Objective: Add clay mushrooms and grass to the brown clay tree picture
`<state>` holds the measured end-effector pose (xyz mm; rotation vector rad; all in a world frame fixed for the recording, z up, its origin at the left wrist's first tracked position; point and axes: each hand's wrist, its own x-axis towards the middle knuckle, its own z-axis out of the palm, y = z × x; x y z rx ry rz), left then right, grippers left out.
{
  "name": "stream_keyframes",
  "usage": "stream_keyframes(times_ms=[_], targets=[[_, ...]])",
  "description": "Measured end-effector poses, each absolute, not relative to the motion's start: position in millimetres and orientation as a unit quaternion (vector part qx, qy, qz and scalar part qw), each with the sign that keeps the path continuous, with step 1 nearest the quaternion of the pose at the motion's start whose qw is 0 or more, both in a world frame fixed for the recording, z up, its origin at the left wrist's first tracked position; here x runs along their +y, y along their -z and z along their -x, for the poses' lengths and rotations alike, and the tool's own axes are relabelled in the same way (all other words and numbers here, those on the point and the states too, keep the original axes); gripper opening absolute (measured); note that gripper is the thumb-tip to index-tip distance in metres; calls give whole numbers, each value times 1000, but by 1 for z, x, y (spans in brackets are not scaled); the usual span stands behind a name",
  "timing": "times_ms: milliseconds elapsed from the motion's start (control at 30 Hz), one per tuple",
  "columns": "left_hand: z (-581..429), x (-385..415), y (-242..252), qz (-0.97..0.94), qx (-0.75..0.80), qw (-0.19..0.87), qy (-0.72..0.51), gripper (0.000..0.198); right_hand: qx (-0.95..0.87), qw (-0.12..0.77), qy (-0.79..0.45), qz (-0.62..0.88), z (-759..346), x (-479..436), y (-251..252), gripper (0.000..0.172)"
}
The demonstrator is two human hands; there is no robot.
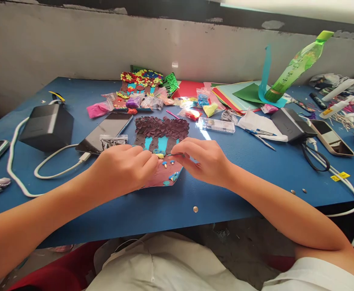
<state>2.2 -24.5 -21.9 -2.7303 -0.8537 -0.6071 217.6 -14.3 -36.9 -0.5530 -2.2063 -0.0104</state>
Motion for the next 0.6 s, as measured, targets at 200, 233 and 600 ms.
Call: stream_keyframes(times_ms=[200, 233, 600], targets=[[2, -33, 29, 937, -196, 222, 185, 32, -880, 418, 57, 220, -217, -13, 37, 8], [1, -34, 31, 938, -192, 226, 178, 29, -880, 417, 57, 219, -217, -12, 38, 10], [-5, -33, 33, 913, -295, 127, 252, 41, -879, 430, 46, 201, -216, -13, 38, 18]])
